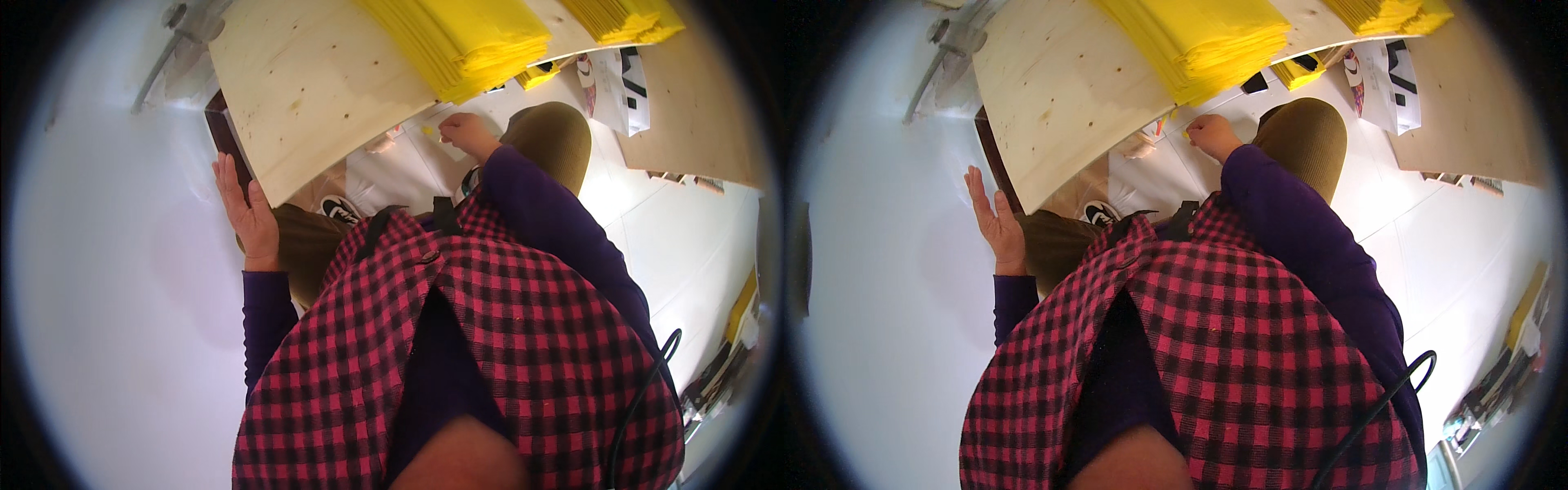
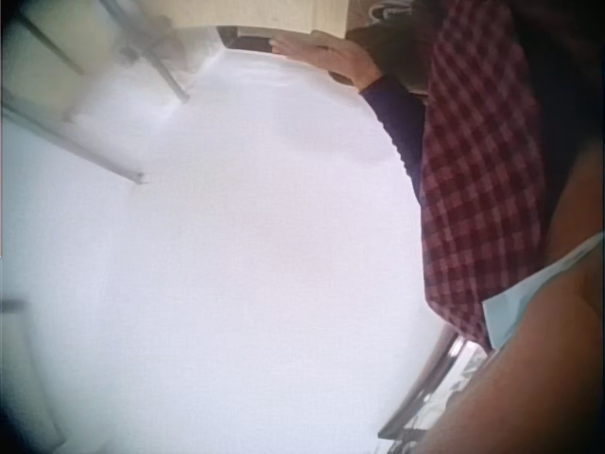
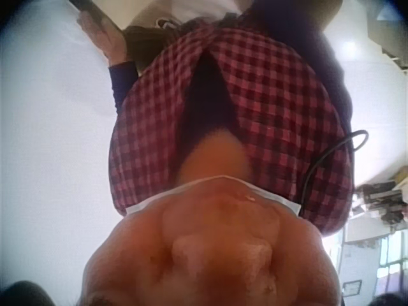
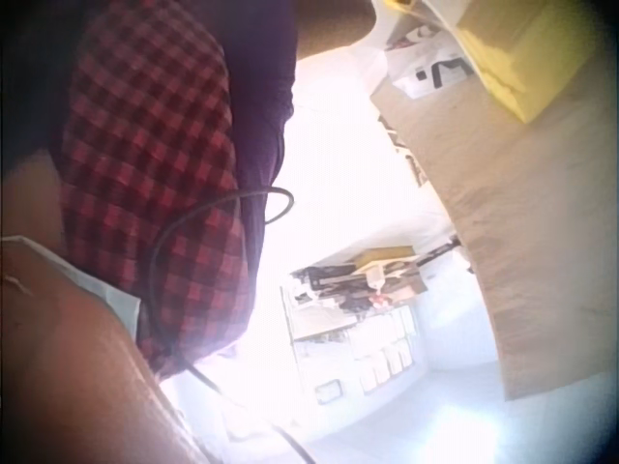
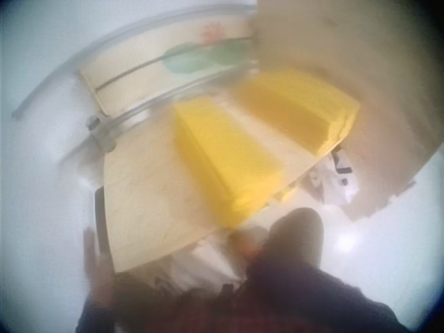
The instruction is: The person folds multiple yellow sheets on a low wooden table, aligning edges and pressing creases. They stack the folded sheets into a neat pile and briefly handle a small black object at the end.
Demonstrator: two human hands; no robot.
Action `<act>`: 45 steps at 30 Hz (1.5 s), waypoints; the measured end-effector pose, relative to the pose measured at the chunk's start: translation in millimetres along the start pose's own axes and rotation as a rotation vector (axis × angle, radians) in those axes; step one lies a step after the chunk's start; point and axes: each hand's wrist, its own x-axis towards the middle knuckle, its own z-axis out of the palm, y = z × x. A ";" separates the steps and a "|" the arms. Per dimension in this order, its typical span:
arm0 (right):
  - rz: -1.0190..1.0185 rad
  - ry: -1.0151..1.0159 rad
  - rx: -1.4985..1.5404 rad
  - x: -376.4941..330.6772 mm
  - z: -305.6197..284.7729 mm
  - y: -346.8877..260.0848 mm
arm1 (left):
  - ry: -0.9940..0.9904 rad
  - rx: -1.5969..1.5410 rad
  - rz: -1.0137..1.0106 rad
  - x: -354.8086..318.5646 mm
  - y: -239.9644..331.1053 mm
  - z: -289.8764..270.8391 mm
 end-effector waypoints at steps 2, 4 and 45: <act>0.103 -0.067 0.152 -7.9 -14.7 -3.6 | -0.005 0.023 -0.118 -25.5 -18.7 -7.5; 0.105 -0.027 0.198 -14.5 -27.1 -7.6 | -0.005 0.049 -0.161 -44.8 -38.5 -13.1; -0.209 -0.334 -0.896 -113.8 -201.2 -45.6 | -1.431 -0.334 0.147 6.7 -102.6 -19.0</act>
